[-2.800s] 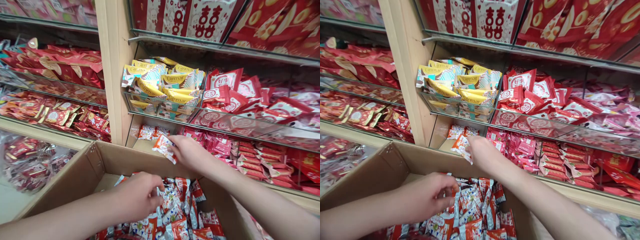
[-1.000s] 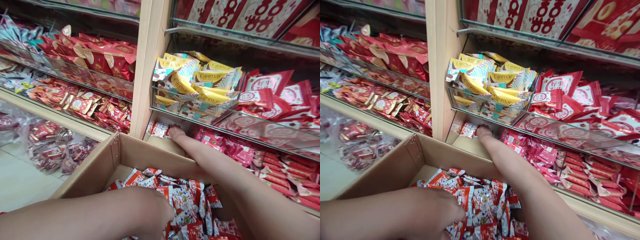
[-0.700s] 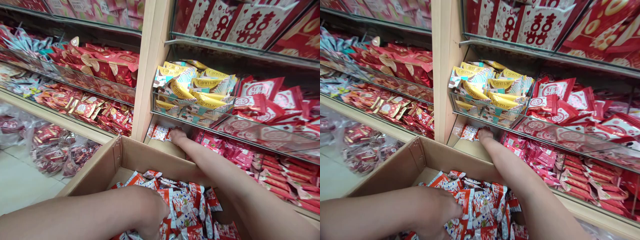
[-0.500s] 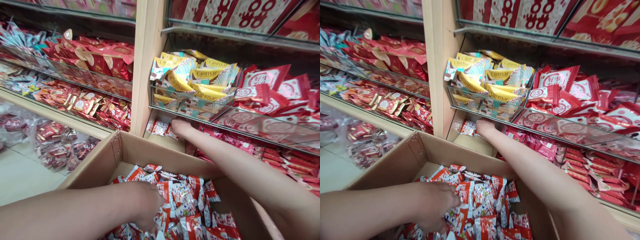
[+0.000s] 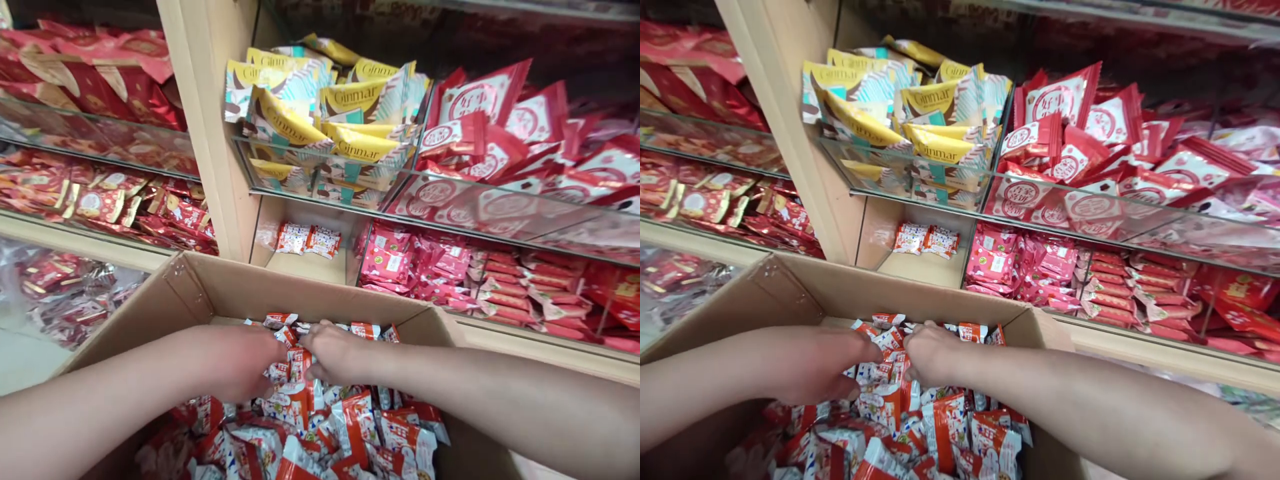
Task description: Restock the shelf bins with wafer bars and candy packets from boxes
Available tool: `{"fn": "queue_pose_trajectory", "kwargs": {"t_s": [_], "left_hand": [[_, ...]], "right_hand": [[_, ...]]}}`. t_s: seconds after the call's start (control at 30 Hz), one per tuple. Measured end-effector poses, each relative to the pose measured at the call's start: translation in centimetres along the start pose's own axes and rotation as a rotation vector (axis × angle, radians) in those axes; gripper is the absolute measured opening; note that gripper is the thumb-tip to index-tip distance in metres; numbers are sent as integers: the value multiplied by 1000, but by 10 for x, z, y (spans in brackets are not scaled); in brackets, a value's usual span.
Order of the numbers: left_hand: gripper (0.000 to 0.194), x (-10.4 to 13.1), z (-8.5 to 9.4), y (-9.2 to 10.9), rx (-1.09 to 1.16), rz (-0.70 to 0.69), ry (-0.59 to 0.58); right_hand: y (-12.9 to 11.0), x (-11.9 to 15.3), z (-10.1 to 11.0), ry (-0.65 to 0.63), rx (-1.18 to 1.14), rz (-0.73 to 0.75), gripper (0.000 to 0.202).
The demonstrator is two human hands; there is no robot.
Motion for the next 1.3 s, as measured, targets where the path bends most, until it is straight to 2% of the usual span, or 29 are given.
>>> {"fn": "queue_pose_trajectory", "kwargs": {"t_s": [0.1, 0.17, 0.23, 0.3, 0.37, 0.43, 0.5, 0.6, 0.67, 0.77, 0.83, 0.93, 1.07, 1.17, 1.3], "left_hand": [[27, 3, 9, -4, 72, -42, 54], [27, 5, 14, -4, 123, -78, 94], [26, 7, 20, -2, 202, -121, 146], [26, 9, 27, 2, 305, -192, 185], [29, 9, 33, 6, 411, -248, 218], [35, 9, 38, 4, 574, -221, 265], [39, 7, 37, 0, 850, -137, 241], [35, 6, 32, 1, 1295, -89, 179], [35, 7, 40, 1, 1442, -135, 316], [40, 12, 55, -1, 1415, -234, 597], [39, 14, 60, -1, 1357, -260, 690], [35, 13, 58, -1, 1348, -250, 720], [20, 13, 55, 2, 1420, -303, 721], [20, 14, 54, 1, 1470, -307, 739], [22, 13, 54, 0, 1438, -296, 684]], "right_hand": [[1, -1, 2, -28, -27, -44, 46], [-2, 8, 9, -32, -56, -33, 43], [-3, 19, 20, 27, -134, -18, 32], [-1, 30, 36, 184, -264, 5, 18], [6, 43, 55, 402, -406, 25, 9], [14, 55, 71, 629, -529, 57, 9], [18, 66, 83, 815, -592, 125, 15], [18, 78, 92, 996, -538, 202, 24], [22, 81, 94, 1051, -557, 150, 24], [39, 78, 89, 1065, -912, -14, 18], [46, 69, 81, 969, -1212, -80, 17], [46, 59, 74, 819, -1349, -89, 23], [47, 58, 72, 827, -1331, -110, 29], [45, 58, 73, 807, -1428, -53, 25], [40, 56, 75, 717, -1488, 27, 27]]}}
Point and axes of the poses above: each hand's wrist, its own x-axis away from the middle knuckle, its own z-axis out of the back of the hand, y = z × x, the point moved 6 cm from there along -x, towards the middle knuckle, and after that the axes turned 12 degrees about x, right-handed, at the moved point
